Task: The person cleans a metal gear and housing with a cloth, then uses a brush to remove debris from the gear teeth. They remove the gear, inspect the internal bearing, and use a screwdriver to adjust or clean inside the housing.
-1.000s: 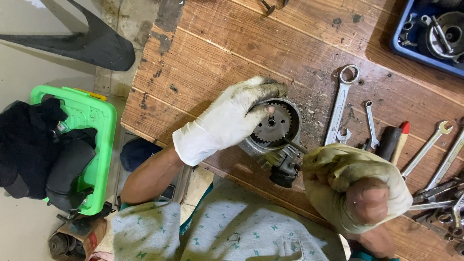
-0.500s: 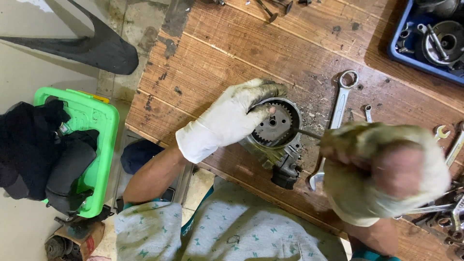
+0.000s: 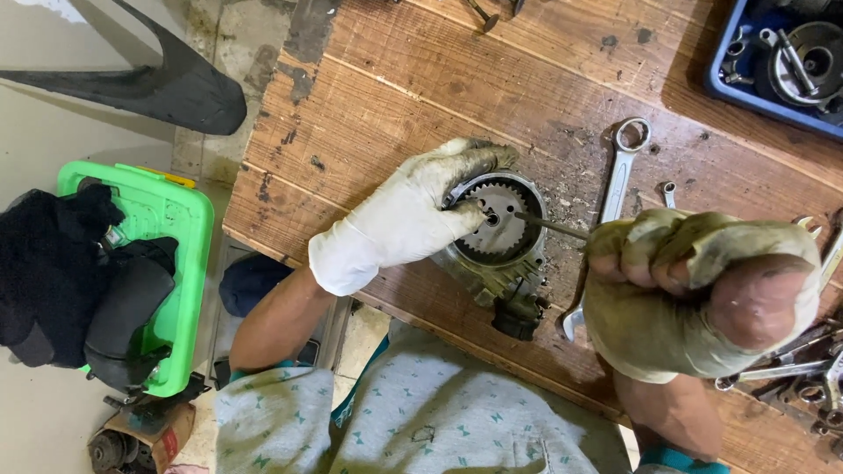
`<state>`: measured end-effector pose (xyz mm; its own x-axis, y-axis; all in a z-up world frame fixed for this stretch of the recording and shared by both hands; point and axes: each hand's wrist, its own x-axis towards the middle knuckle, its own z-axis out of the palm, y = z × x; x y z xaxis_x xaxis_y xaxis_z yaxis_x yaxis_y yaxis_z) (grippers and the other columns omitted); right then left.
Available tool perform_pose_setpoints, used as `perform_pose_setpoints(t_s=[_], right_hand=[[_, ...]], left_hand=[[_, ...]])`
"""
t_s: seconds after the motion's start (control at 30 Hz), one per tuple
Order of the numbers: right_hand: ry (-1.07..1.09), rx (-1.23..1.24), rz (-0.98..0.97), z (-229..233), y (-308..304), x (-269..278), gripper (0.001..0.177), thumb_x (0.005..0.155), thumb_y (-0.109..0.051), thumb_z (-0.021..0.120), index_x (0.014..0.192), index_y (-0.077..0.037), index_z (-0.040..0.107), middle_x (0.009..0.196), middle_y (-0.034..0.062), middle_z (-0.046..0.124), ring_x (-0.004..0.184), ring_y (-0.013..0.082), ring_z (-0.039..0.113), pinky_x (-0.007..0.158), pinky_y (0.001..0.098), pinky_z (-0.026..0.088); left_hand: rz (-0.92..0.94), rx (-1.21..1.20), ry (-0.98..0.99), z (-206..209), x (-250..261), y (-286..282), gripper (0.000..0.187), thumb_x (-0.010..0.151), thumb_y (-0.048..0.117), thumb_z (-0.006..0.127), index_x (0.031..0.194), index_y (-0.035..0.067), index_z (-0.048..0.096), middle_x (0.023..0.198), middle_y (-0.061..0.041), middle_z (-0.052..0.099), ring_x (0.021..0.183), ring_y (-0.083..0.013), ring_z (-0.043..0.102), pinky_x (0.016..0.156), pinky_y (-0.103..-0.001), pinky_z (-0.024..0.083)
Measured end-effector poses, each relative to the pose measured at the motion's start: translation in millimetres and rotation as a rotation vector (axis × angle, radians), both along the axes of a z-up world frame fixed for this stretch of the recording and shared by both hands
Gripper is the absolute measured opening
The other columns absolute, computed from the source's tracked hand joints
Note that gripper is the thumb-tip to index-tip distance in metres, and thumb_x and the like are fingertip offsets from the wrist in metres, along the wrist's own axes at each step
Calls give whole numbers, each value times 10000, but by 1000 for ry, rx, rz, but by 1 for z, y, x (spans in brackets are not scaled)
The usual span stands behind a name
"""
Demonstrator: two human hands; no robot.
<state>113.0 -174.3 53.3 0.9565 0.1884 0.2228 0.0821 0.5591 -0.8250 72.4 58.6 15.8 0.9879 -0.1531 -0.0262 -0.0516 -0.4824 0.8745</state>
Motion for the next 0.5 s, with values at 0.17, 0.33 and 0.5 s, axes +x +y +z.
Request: perform_pose_setpoints(t_s=[0.17, 0.33, 0.5], right_hand=[[73, 123, -2, 2, -16, -5, 528, 912, -585, 769, 737, -181, 478, 674, -88, 395, 566, 134, 389, 488, 361, 376], [-47, -19, 44, 15, -16, -11, 416, 1079, -496, 661, 902, -161, 488, 743, -19, 442, 586, 178, 464, 479, 367, 488], [41, -14, 28, 22, -15, -17, 539, 987, -493, 778, 759, -125, 457, 645, 15, 403, 516, 173, 368, 458, 359, 378]], left_hand=[[-32, 43, 178, 6, 2, 2, 687, 841, 220, 611, 1513, 186, 466, 1578, -139, 503, 1542, -409, 282, 1258, -482, 216], [-47, 27, 255, 7, 1, 2, 771, 815, 194, 632, 1552, 206, 408, 1630, -109, 435, 1566, -382, 222, 1263, -448, 183], [-5, -9, 238, 11, 2, -1, 598, 929, 298, 556, 1514, 216, 467, 1607, -105, 471, 1562, -406, 232, 1252, -515, 199]])
